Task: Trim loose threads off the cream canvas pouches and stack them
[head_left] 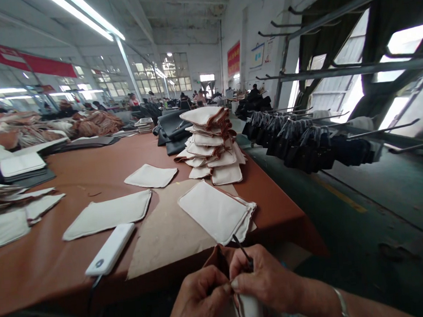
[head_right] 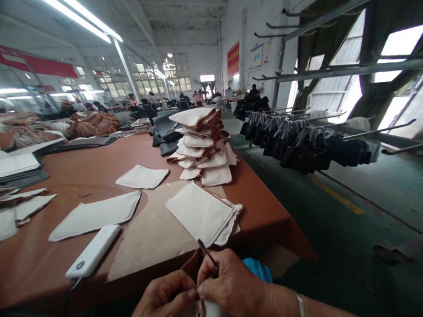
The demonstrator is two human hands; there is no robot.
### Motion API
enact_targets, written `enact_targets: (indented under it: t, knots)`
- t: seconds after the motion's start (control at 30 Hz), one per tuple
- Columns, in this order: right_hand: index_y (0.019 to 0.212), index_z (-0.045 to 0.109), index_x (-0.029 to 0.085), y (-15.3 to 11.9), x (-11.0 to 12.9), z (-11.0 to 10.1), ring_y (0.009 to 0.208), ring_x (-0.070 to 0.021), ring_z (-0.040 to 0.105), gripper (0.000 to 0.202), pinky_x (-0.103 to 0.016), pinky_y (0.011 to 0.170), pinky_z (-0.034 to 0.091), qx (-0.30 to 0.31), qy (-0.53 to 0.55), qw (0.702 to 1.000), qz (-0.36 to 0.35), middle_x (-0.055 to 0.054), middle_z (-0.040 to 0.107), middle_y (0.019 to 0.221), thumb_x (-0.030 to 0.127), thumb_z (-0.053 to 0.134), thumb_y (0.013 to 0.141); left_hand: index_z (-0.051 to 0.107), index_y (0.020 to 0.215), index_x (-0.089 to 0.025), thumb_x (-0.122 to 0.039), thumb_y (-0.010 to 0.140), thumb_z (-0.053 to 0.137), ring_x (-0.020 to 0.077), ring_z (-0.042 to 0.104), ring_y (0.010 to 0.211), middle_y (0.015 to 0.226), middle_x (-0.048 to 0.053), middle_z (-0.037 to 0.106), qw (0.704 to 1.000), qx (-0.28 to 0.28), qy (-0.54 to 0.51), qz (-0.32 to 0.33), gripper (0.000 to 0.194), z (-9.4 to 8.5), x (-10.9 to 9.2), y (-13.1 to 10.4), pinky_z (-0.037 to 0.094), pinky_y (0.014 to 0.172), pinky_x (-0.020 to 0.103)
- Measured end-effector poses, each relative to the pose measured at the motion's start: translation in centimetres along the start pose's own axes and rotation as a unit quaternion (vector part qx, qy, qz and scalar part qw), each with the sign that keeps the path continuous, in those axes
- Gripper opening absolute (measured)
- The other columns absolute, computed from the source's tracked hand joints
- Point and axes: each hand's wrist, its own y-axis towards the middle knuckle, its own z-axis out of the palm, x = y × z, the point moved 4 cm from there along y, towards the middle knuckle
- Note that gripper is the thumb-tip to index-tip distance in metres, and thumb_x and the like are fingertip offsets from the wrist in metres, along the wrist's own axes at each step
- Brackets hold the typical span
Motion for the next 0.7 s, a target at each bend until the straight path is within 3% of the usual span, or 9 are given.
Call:
enact_targets:
  t: [0.13,0.23,0.3,0.4,0.47,0.57,0.7]
  knots:
    - [0.072,0.069,0.015,-0.8,0.2,0.1,0.068,-0.0148,0.057,0.004,-0.023,0.063,0.042,-0.028,0.017,0.996,-0.084,-0.001,0.065,0.069,0.015,0.066,0.074,0.062,0.062,-0.015,-0.051,0.073,0.072,0.0123,0.037,0.056,0.058,-0.003,0.048,0.996,0.014,-0.088,-0.012,0.039,0.1,-0.5,-0.6,0.028,0.052,0.023]
    - [0.075,0.068,0.017,-1.5,0.3,0.1,0.071,-0.0147,0.060,0.008,-0.024,0.068,0.044,-0.030,-0.017,0.983,-0.183,-0.001,0.065,0.074,0.017,0.064,0.082,0.066,0.062,-0.016,-0.064,0.080,0.063,0.0161,0.044,0.065,0.062,0.000,0.053,0.985,-0.028,-0.167,-0.027,0.051,-0.1,-1.3,-1.4,0.035,0.060,0.025]
    - [0.081,0.068,0.018,-2.0,0.4,0.2,0.071,-0.0148,0.059,0.010,-0.024,0.068,0.044,-0.015,-0.067,0.968,-0.243,-0.002,0.065,0.076,0.016,0.060,0.086,0.069,0.063,-0.016,-0.066,0.082,0.059,0.0167,0.046,0.066,0.065,0.002,0.057,0.983,-0.012,-0.183,-0.024,0.055,0.2,-1.8,-1.6,0.037,0.062,0.025]
    - [0.086,0.065,0.019,-2.6,0.5,0.2,0.075,-0.0155,0.058,0.012,-0.025,0.070,0.044,0.012,-0.143,0.938,-0.316,-0.004,0.064,0.081,0.013,0.055,0.088,0.071,0.067,-0.012,-0.069,0.078,0.064,0.0142,0.042,0.060,0.065,0.003,0.057,0.977,0.081,-0.192,-0.034,0.059,1.1,-1.9,-1.6,0.032,0.057,0.024]
    - [0.088,0.063,0.020,-2.9,0.4,0.0,0.076,-0.0163,0.057,0.013,-0.026,0.071,0.043,0.019,-0.186,0.920,-0.343,-0.005,0.063,0.082,0.012,0.053,0.088,0.069,0.069,-0.010,-0.074,0.073,0.067,0.0116,0.036,0.057,0.063,0.002,0.054,0.972,0.116,-0.196,-0.054,0.064,1.4,-1.3,-1.4,0.024,0.053,0.023]
    - [0.090,0.062,0.021,-3.2,0.0,-0.2,0.077,-0.0174,0.055,0.015,-0.028,0.071,0.041,0.020,-0.249,0.898,-0.363,-0.005,0.062,0.082,0.011,0.050,0.086,0.063,0.069,-0.010,-0.075,0.073,0.065,0.0095,0.029,0.056,0.062,-0.001,0.046,0.974,0.125,-0.181,-0.059,0.065,1.4,-0.1,-1.1,0.018,0.052,0.024]
    - [0.088,0.059,0.020,-3.4,-0.3,0.0,0.070,-0.0168,0.049,0.012,-0.029,0.063,0.036,-0.001,-0.309,0.857,-0.412,-0.003,0.059,0.077,0.017,0.048,0.088,0.048,0.063,-0.016,-0.072,0.078,0.063,0.0089,0.023,0.056,0.060,-0.004,0.035,0.989,0.121,-0.086,-0.030,0.059,1.2,1.2,-0.7,0.014,0.049,0.025]
